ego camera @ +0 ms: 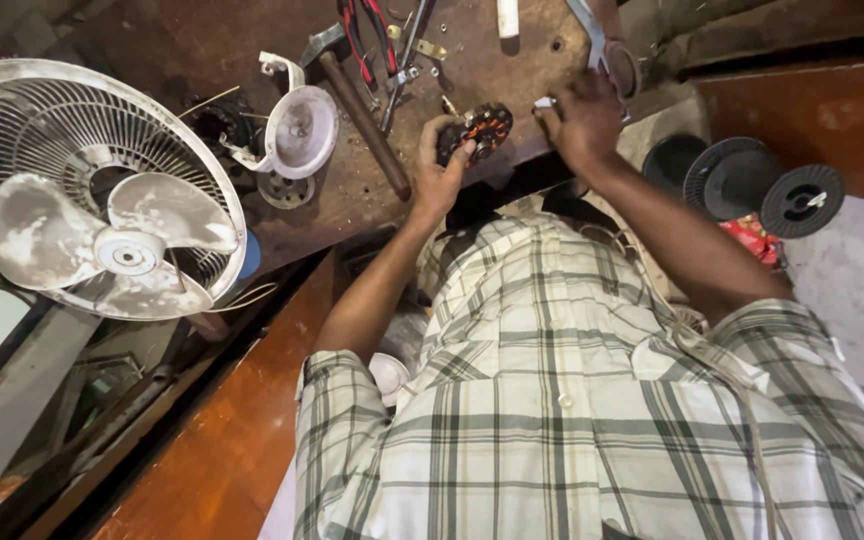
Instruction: The person works at a cluttered workbench, handling a small circular electrical component with copper windings. They repeatedly pick up small white pieces and place them onto the component, adjusting and pressing them into position. Tools and other fan parts are visible on the table, but the person focuses on the small component throughout.
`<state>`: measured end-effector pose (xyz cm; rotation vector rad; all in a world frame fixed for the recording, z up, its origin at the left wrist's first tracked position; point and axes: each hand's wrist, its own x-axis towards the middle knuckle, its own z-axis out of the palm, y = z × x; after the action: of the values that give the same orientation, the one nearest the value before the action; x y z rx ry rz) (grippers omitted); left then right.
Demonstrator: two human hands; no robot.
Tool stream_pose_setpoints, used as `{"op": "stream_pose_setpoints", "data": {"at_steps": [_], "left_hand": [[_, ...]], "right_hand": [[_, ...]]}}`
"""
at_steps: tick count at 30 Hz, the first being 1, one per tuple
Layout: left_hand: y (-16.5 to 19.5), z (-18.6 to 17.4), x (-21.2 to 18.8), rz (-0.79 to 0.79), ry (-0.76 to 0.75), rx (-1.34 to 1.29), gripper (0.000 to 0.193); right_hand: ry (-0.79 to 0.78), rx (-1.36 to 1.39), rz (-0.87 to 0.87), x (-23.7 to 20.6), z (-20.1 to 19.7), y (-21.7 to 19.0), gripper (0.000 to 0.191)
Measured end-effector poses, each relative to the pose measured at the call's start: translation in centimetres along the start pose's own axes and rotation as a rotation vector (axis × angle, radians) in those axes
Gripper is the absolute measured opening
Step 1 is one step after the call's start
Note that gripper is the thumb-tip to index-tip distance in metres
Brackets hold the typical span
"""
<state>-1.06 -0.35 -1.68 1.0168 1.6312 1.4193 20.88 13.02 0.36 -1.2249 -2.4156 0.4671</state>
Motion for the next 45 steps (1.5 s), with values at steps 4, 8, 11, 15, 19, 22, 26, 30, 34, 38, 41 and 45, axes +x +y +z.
{"op": "stream_pose_setpoints", "data": {"at_steps": [4, 8, 11, 15, 19, 22, 26, 30, 34, 38, 41, 45], "left_hand": [[0.9, 0.4, 0.4, -0.055, 0.017, 0.033, 0.036], [3.1, 0.2, 0.7, -0.033, 0.007, 0.168, 0.04], [5.0, 0.3, 1.2, 0.076, 0.006, 0.279, 0.046], [7.2, 1.1, 2.4, 0.237, 0.019, 0.367, 0.049], [8.3, 2.3, 3.0, 0.271, 0.018, 0.311, 0.041], [8.4, 3.1, 3.8, 0.343, 0.06, 0.239, 0.037], [7.5, 3.6, 5.3, -0.06, -0.081, -0.051, 0.031], [6.3, 3.7, 5.8, -0.302, -0.161, -0.291, 0.022], [5.6, 3.7, 5.9, -0.233, -0.06, -0.356, 0.018], [5.4, 3.9, 6.3, -0.24, -0.04, -0.472, 0.019], [5.5, 3.8, 6.4, -0.28, -0.071, -0.5, 0.02], [6.2, 3.1, 6.3, -0.342, -0.153, -0.525, 0.022]], "right_hand": [[0.003, 0.009, 0.05, 1.0, 0.3, -0.5, 0.02], [-0.084, 0.329, 0.239, 2.0, -0.1, 0.6, 0.009], [-0.062, 0.682, 0.355, 2.9, -0.4, 1.5, 0.011], [-0.002, 0.984, 0.588, 4.0, -1.1, 1.3, 0.021], [-0.115, 1.132, 0.85, 4.3, -2.6, 0.6, 0.011], [-0.125, 1.335, 0.941, 4.1, -3.2, -1.3, 0.011], [-0.141, 1.397, 0.899, 3.4, -2.7, -3.9, 0.011], [-0.064, 1.272, 0.705, 3.3, -2.3, -4.6, 0.008], [-0.003, 1.379, 0.776, 3.4, -2.9, -4.9, 0.014], [-0.035, 1.522, 0.901, 3.9, -3.7, -6.0, 0.017], [-0.082, 1.585, 0.862, 4.5, -4.0, -7.0, 0.017], [-0.082, 1.544, 0.856, 4.9, -4.2, -7.5, 0.019]]}}
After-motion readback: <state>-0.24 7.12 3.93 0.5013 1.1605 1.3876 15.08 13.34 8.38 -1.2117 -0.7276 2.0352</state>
